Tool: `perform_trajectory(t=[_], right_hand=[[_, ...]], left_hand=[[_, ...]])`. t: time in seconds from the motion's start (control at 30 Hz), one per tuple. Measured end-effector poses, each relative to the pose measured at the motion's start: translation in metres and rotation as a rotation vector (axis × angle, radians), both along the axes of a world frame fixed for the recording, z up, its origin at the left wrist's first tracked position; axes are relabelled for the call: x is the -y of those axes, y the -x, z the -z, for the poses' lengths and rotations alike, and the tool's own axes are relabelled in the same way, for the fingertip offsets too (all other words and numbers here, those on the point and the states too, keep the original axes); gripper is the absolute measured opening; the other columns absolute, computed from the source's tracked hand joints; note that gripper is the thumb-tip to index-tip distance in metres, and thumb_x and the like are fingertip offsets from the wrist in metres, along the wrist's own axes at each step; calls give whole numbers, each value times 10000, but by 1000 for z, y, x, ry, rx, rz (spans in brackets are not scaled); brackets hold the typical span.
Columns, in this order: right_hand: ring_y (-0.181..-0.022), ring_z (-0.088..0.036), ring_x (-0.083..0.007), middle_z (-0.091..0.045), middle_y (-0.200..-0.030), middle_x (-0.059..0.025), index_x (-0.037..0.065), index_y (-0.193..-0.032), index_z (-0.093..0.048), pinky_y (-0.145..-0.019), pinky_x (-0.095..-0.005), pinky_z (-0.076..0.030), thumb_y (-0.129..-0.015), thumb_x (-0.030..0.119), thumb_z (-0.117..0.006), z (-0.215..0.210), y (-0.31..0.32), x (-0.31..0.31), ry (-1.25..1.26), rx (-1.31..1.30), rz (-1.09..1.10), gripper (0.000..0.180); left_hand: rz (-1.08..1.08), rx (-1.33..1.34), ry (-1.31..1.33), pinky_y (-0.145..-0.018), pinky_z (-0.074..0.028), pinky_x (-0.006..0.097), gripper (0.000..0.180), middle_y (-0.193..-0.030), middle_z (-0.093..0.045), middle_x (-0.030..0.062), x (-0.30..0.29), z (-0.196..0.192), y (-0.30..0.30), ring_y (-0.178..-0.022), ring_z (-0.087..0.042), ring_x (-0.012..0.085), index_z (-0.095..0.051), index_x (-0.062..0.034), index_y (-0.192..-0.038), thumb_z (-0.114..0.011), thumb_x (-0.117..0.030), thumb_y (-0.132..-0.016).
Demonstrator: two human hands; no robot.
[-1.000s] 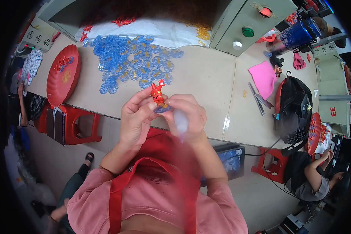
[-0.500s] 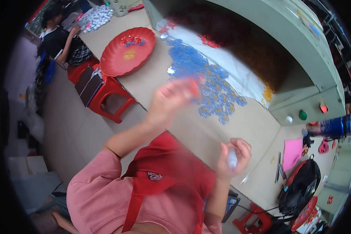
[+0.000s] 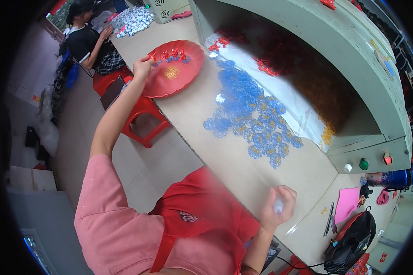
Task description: The person assembles figurines by applying glue to figurine parts and bases with a glue bottle, attaching the figurines to the bases, and placing the assembled figurines into a tray.
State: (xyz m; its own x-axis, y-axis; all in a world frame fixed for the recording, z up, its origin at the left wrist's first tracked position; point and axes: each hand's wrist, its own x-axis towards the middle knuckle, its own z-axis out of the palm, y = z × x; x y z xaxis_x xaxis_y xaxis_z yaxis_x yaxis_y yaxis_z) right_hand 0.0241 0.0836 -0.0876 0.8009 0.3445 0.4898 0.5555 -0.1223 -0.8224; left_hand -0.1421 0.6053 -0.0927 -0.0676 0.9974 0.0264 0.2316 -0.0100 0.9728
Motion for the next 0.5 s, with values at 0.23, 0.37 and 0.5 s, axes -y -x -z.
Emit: perform_trajectory(t=[0.23, 0.37, 0.5], right_hand=[[-686, -515, -139, -522, -805, -92, -13, -844, -526, -624, -239, -443, -746, -59, -599, 2, -3, 5, 69, 62, -26, 130], [-680, -544, -215, -558, -756, -118, 7, -816, -547, -620, -274, -440, -682, -79, -618, 0, -1, 8, 52, 23, 11, 174], [-673, -516, -133, -527, -791, -95, -14, -835, -531, -602, -227, -441, -744, -67, -596, 2, -2, 14, 84, 50, 2, 124]], left_hand=[[-100, -637, -168, -824, -449, 364, 385, -963, -628, 137, 23, -9, -17, -927, -593, 269, -602, -106, -1027, -694, -205, -666], [-64, -768, -180, -844, -440, 373, 385, -994, -617, 139, 24, -6, -17, -955, -578, 301, -604, -133, -1012, -708, -255, -662], [-7, -886, -189, -853, -438, 376, 470, -1032, -604, 149, 12, -5, -8, -988, -568, 289, -578, -126, -1083, -692, -321, -671]])
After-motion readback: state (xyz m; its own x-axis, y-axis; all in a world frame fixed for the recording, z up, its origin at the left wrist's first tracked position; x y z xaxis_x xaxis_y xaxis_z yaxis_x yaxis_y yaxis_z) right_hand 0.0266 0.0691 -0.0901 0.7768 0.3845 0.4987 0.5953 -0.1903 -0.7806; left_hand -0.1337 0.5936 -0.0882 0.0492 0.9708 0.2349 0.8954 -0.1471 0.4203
